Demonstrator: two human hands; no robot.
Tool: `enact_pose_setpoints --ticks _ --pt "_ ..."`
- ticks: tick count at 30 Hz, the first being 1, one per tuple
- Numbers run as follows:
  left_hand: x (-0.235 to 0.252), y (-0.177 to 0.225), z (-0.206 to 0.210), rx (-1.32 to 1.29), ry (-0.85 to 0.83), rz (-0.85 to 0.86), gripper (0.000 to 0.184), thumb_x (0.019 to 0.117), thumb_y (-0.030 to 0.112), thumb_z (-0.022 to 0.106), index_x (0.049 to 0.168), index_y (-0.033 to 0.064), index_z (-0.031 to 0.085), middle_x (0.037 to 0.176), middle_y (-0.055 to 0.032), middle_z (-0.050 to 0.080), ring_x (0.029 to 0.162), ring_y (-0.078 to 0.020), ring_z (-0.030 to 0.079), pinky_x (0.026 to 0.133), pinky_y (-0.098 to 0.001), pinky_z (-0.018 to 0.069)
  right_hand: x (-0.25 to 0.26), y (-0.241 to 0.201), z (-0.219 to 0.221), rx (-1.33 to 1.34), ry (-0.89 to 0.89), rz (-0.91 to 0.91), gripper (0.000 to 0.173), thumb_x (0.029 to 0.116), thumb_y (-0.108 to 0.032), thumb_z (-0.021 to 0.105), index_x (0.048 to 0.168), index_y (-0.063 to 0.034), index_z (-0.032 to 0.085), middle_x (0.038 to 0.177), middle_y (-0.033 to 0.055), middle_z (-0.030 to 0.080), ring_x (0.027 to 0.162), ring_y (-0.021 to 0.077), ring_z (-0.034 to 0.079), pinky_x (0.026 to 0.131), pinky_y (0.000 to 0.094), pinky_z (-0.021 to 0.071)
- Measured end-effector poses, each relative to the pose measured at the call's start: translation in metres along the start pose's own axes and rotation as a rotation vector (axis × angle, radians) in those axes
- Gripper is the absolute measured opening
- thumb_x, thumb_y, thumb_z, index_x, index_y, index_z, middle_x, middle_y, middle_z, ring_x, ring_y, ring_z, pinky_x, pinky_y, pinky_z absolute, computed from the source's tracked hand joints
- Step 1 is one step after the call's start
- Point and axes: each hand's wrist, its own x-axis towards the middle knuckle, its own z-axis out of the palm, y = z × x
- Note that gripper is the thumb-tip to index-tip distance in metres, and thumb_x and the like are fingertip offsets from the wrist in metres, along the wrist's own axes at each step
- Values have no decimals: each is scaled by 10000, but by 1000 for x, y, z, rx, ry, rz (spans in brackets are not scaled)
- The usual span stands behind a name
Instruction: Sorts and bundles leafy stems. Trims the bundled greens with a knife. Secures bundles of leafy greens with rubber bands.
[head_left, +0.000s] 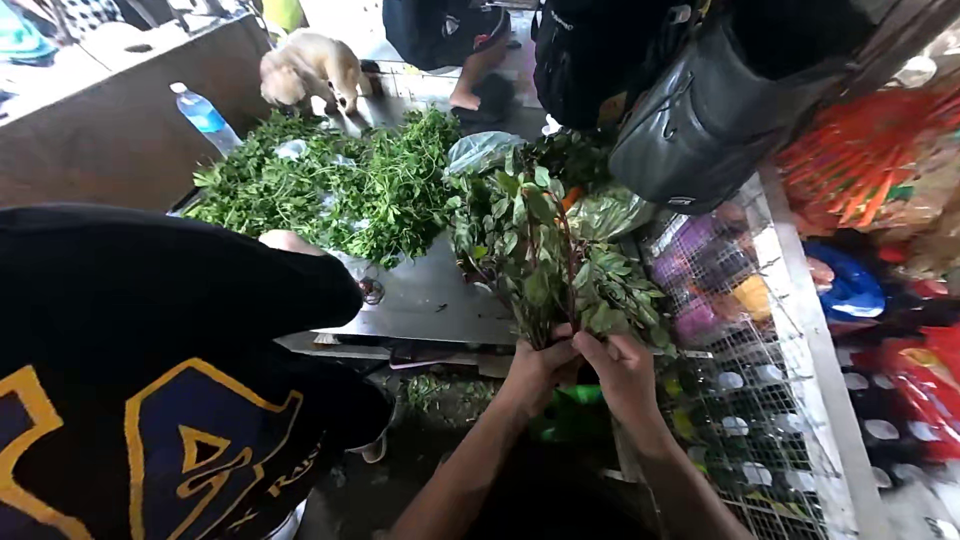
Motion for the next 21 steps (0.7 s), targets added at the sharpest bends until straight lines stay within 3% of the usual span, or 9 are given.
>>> enact_pose_setpoints --ticks 6,8,11,14,17,21 --pt "2 -12 0 -187 164 -10 146 962 79 530 1054 92 643 566 62 497 458 -35 443 461 -202 400 -7 25 19 33 132 -42 105 945 -40 673 940 -68 774 914 -45 769 860 28 722 826 230 614" --pt "1 -15 -3 -220 221 2 128 985 85 521 1026 92 642 554 68 475 454 -33 431 462 -204 399 -7 35 23 46 129 -44 98 940 -27 677 943 -54 771 945 -22 775 888 51 728 836 245 615" --pt "4 -15 -10 -192 357 -9 95 1026 76 534 1077 44 607 634 20 540 495 -54 474 481 -215 436 -7 46 26 41 73 -30 193 918 -4 695 1105 31 722 1154 61 732 1044 119 705 922 281 602" --pt "9 -13 -17 -192 505 -83 109 1039 86 562 1118 15 585 686 -20 590 517 -69 516 489 -216 459 -7 58 32 -98 23 -71 182 905 7 703 1083 44 714 1108 70 727 1008 100 704 894 248 606" --pt "9 -12 -27 -267 542 -160 92 1045 98 561 1065 14 593 705 -48 634 558 -100 586 532 -243 518 -8 74 26 -275 -79 -213 88 910 -52 722 979 -12 760 1086 57 714 1061 97 670 930 233 574" --pt "19 -11 -71 -253 599 -159 212 1089 176 473 965 41 579 551 50 433 438 -54 408 441 -209 400 -29 80 13 -340 -254 -246 66 960 -234 718 988 -175 725 1092 -50 704 1139 91 632 998 286 532"
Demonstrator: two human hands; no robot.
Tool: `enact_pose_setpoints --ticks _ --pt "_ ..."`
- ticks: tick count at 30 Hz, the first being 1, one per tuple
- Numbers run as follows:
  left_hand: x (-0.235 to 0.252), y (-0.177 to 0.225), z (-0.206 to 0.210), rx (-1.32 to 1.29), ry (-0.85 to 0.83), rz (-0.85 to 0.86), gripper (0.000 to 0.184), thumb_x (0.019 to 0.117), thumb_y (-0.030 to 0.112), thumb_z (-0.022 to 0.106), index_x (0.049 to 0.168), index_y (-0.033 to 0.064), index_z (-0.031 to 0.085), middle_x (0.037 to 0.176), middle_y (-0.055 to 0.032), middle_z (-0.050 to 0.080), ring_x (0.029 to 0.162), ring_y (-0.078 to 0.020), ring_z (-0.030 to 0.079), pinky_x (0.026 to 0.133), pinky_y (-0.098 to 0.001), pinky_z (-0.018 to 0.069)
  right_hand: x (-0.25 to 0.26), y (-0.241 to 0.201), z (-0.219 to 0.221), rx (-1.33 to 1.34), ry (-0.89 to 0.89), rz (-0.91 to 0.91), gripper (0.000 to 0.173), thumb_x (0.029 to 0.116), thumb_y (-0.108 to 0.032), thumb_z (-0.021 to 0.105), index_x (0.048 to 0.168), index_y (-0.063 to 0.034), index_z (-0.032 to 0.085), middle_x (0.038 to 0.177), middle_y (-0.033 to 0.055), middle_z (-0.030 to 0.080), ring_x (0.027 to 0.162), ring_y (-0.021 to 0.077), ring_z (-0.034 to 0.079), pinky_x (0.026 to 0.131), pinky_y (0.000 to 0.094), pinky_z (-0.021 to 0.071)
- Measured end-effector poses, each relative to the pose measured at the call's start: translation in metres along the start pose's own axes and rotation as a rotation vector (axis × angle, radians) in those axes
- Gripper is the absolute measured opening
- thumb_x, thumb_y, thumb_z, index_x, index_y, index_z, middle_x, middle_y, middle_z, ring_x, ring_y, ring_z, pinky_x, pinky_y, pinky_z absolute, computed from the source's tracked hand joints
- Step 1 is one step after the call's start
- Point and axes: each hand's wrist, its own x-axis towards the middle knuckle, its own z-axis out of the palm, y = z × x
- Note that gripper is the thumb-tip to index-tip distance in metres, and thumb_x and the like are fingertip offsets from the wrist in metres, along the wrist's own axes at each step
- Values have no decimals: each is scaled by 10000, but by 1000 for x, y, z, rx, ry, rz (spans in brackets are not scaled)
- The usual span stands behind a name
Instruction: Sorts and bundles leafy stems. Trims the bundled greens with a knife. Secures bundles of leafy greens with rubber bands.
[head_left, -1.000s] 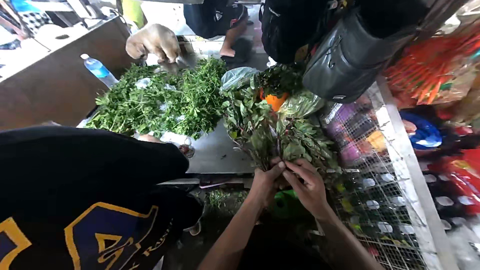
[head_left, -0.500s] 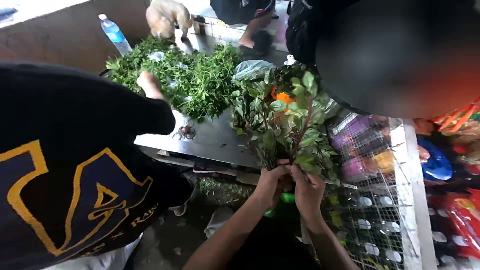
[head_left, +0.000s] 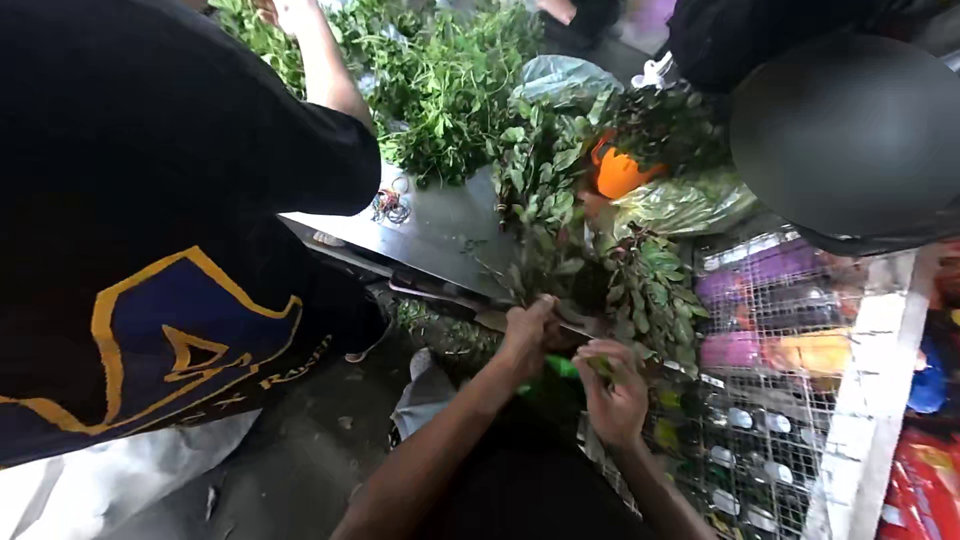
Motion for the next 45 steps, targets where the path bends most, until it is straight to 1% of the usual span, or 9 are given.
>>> enact_pose_setpoints --ticks 3,7,15,19,23,28,30,33,45 --pt "23 21 -27 44 28 29 200 1089 170 481 966 44 575 548 61 414 421 -49 382 423 -196 382 -24 2 6 -47 -262 181 122 923 -181 725 982 -76 736 1071 48 723 1052 133 684 939 301 582" --pt "36 32 -48 156 -2 -31 94 1045 137 577 1017 48 578 577 43 420 440 -63 390 439 -208 390 -4 8 21 -320 -749 663 704 971 -136 638 1578 27 322 1625 283 297 1508 420 312 1228 558 283" --pt "46 24 -58 362 -4 -84 262 1007 151 658 1186 -25 581 962 -104 690 820 -156 688 748 -332 594 60 5 66 -258 -573 654 302 1011 -146 602 1261 -10 702 1194 155 726 1129 234 692 1035 418 527" --pt "64 -1 -83 194 49 -169 204 1046 252 590 1003 53 610 613 19 508 473 -80 452 450 -240 415 57 22 57 10 -462 842 263 1009 -141 618 1205 22 681 1053 113 742 860 169 741 810 346 633" --pt "67 -36 -109 232 278 -67 323 989 201 693 1186 17 513 705 -21 506 480 -104 458 459 -257 450 48 31 31 227 -261 812 212 1011 -71 582 1170 46 657 1070 110 755 844 189 752 753 338 648" --pt "57 -35 -113 706 389 6 651 935 304 751 1435 -19 487 1282 -235 628 1140 -317 642 996 -501 520 44 33 22 125 -233 527 174 939 -47 670 1079 53 701 1132 94 674 937 75 676 815 225 597" --pt "57 -30 -111 813 306 -101 516 993 367 670 1320 -22 581 1149 -215 657 1029 -311 651 925 -517 525 48 35 26 98 -239 426 151 925 -26 685 1044 64 710 1111 100 677 959 65 683 838 213 601" --pt "54 -31 -97 453 146 -120 276 1085 304 512 1004 47 574 682 0 489 500 -98 448 501 -264 452 55 35 31 40 -245 302 174 932 -61 702 1053 57 744 1116 110 659 1003 60 662 862 179 578" --pt "60 -50 -61 31 46 -135 559 1090 547 334 975 67 595 689 -17 566 562 -117 547 546 -274 499 56 42 67 -230 -599 381 354 959 -97 655 1295 9 688 1121 153 716 1014 195 700 930 323 574"
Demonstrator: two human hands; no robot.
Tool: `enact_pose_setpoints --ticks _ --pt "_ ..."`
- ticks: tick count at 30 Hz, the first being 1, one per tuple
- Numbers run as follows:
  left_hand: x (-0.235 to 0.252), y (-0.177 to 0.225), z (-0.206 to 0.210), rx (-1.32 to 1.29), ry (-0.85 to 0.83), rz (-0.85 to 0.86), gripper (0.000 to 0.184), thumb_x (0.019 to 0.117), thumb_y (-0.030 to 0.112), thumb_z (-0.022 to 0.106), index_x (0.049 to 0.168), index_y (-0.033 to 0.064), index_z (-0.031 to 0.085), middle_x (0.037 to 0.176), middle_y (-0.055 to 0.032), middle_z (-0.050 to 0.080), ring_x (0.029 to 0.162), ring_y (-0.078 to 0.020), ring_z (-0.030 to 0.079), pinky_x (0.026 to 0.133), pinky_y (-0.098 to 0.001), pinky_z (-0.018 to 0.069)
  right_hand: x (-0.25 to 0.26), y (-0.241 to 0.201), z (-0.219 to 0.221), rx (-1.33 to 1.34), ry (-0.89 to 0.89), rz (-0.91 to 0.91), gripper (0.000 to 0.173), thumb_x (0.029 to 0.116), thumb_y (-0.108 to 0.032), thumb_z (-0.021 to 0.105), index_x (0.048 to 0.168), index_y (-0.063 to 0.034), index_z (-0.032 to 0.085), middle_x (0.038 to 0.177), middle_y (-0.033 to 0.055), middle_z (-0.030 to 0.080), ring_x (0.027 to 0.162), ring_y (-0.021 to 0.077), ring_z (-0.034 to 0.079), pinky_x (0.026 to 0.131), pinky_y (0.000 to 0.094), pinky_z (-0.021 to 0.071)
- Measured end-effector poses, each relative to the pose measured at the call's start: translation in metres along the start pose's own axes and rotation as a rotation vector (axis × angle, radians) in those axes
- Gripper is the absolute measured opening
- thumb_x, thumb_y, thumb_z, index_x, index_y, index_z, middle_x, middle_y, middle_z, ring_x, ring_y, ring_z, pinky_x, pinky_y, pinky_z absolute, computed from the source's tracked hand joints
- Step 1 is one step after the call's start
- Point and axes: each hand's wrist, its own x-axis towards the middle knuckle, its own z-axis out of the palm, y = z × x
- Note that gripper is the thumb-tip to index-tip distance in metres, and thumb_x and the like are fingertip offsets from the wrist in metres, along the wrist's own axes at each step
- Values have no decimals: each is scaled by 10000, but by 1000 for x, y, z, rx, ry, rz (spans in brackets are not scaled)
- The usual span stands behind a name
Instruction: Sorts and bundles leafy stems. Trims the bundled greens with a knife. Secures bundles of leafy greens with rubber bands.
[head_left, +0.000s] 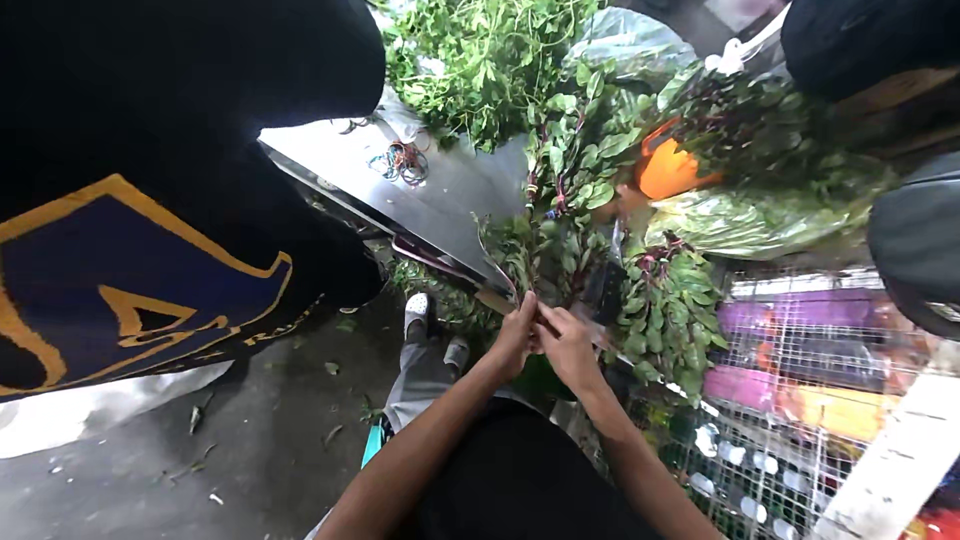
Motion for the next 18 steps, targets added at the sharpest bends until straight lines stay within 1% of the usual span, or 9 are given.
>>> enact_pose_setpoints --ticks 3,4,6,7,10,11,13,16,18 --pt "7 -14 2 87 21 20 538 1093 531 354 967 63 587 689 -9 551 586 -110 544 568 -277 492 -13 11 4 -59 -39 26 303 985 -88 606 1250 15 710 1100 163 698 998 209 686 918 326 569" --pt "8 -16 2 108 18 20 560 1094 531 349 1016 36 599 763 -44 596 676 -139 597 653 -320 535 -17 13 5 -72 -40 30 294 988 -89 599 1235 20 716 1085 171 691 990 219 679 912 334 566" --pt "7 -16 6 138 41 12 609 1096 539 321 1080 -1 602 878 -99 638 807 -180 638 765 -373 553 -23 16 10 -96 -37 38 290 997 -89 583 1227 25 718 1096 188 680 1014 245 671 926 348 560" --pt "6 -16 8 152 58 6 622 1099 540 297 1099 -2 601 916 -112 643 847 -188 640 793 -382 549 -25 16 13 -101 -36 51 300 1005 -86 567 1245 25 709 1132 200 668 1055 259 659 952 354 551" --pt "5 -11 10 145 89 -36 679 1106 537 233 1225 -18 606 1078 -170 661 986 -226 648 882 -415 541 -29 16 21 -73 -66 84 384 1038 -121 515 1388 -3 622 1359 220 594 1275 296 573 1099 388 470" --pt "5 -11 9 129 90 -40 663 1108 530 234 1181 -5 618 1031 -152 664 945 -214 651 849 -403 546 -29 17 24 -54 -52 75 398 1037 -114 515 1407 2 603 1366 218 601 1282 290 577 1106 383 467" --pt "6 -11 6 90 28 -45 585 1116 495 262 1083 37 623 929 -96 670 852 -177 659 769 -354 556 -29 22 30 -31 31 32 376 1005 -66 540 1355 31 636 1288 216 662 1219 283 634 1067 376 503" --pt "12 -5 -3 62 -121 -76 459 1107 433 365 1102 50 617 991 -88 722 862 -159 692 751 -320 568 -29 28 35 -31 108 -44 315 975 -46 577 1251 45 696 1191 203 702 1159 286 662 1032 367 528" --pt "18 -2 -2 56 -25 -99 373 1080 351 504 1028 16 658 906 -104 733 798 -185 708 730 -344 585 -30 25 33 -55 47 -66 286 964 -48 581 1194 55 718 1185 212 701 1159 306 659 1032 388 524"
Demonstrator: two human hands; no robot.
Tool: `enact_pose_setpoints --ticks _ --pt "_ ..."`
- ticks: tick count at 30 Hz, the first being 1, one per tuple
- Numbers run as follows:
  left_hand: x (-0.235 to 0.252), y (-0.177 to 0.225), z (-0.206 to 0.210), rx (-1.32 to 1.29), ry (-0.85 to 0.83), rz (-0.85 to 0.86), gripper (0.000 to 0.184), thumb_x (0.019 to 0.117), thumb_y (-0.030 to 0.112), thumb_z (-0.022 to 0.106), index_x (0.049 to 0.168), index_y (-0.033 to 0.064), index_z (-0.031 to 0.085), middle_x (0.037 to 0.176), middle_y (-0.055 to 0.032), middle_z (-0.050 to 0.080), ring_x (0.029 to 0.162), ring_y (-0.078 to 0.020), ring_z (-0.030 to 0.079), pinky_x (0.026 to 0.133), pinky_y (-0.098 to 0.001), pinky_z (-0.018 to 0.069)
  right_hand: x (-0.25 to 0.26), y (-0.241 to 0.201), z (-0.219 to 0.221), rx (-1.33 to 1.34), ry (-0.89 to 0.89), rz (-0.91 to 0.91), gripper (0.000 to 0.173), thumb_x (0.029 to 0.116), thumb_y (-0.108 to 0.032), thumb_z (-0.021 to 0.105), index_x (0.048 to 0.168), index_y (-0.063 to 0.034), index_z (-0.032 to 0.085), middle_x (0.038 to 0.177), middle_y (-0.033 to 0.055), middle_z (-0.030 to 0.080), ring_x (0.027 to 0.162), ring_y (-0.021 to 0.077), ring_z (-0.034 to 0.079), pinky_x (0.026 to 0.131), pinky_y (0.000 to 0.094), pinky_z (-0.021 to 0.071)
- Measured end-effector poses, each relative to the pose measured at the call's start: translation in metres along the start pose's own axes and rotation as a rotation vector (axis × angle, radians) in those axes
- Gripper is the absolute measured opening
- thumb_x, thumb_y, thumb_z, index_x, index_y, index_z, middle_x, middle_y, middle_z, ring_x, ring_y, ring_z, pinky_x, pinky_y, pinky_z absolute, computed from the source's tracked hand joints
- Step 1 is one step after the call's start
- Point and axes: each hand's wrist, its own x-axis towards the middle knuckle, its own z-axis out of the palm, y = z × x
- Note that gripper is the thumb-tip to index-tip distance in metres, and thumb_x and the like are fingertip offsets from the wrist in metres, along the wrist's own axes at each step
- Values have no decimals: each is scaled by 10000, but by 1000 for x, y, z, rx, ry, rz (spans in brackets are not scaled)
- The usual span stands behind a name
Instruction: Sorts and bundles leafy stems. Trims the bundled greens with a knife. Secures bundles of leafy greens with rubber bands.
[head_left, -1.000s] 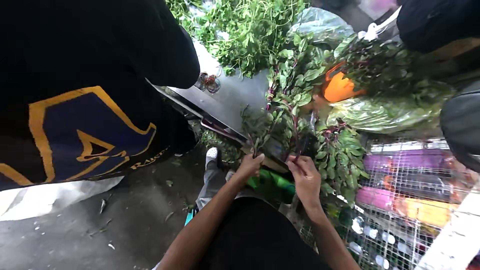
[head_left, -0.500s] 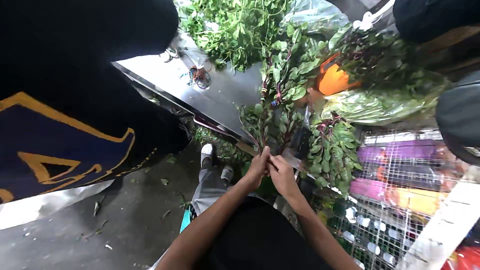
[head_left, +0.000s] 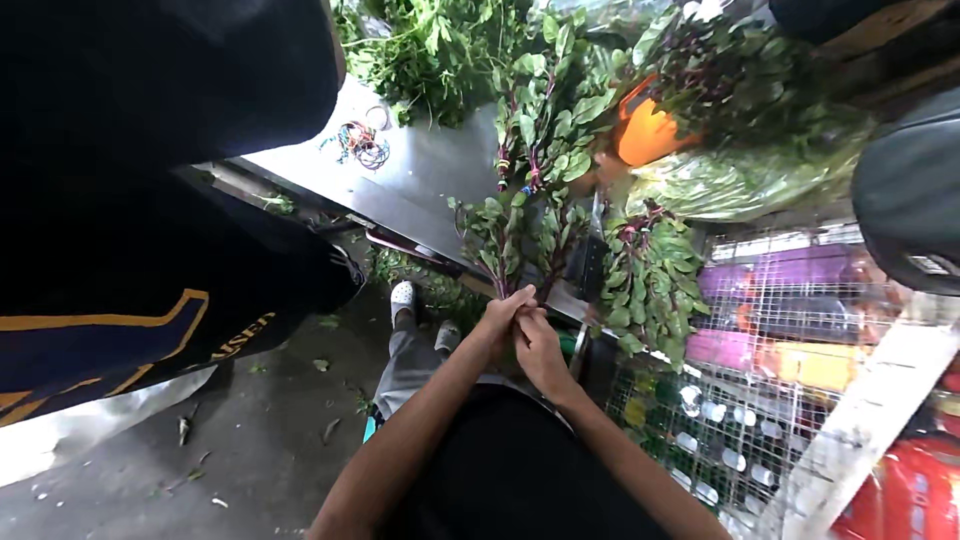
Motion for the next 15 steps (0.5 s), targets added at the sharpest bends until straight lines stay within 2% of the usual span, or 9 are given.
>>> enact_pose_setpoints --ticks 2,3,6,7,9,10,12,15 --pt "6 -1 0 17 141 32 325 1072 263 541 985 -22 670 814 -110 716 722 -191 700 699 -344 593 2 0 -9 32 -70 14 293 991 -93 564 1196 40 725 1207 183 715 1195 267 659 1072 383 504" --pt "7 0 -1 29 188 54 313 1079 240 532 989 -29 664 787 -98 705 691 -173 681 677 -322 578 4 2 -14 69 -37 54 292 1005 -119 558 1177 35 737 1172 166 737 1146 234 694 1037 370 538" --pt "-2 9 -9 -31 248 87 252 1083 174 519 1039 -52 621 669 -58 631 567 -147 643 618 -305 601 18 16 -31 153 145 255 292 1032 -173 557 1156 45 707 962 142 738 800 177 728 747 358 627" --pt "-8 13 -11 -57 254 76 233 1084 170 513 1037 -36 610 616 -23 548 507 -131 580 577 -300 589 25 20 -35 147 162 323 296 1027 -204 587 1178 30 687 964 139 727 767 181 721 714 367 628" --pt "-19 16 -16 -82 244 62 208 1083 164 507 1008 -3 606 557 25 428 438 -104 467 513 -282 539 41 27 -40 73 117 433 379 998 -285 654 1251 -3 646 996 143 716 803 225 709 747 420 605" --pt "-23 17 -18 -83 224 62 195 1081 158 511 982 11 594 539 39 398 423 -95 448 502 -275 535 49 29 -40 23 79 472 431 977 -306 690 1281 -6 633 1006 156 712 854 266 699 804 465 578" --pt "-31 17 -20 -54 188 80 156 1067 116 530 967 9 585 552 31 438 443 -100 491 537 -284 563 59 29 -39 -46 31 545 439 953 -276 720 1299 -26 618 1015 158 710 908 304 694 850 502 555" --pt "-39 17 -20 -36 165 110 113 1048 75 552 1017 -20 605 616 -7 531 516 -130 575 626 -326 605 64 35 -44 52 60 637 454 945 -196 698 1350 -36 567 1001 142 709 807 266 703 720 461 588"
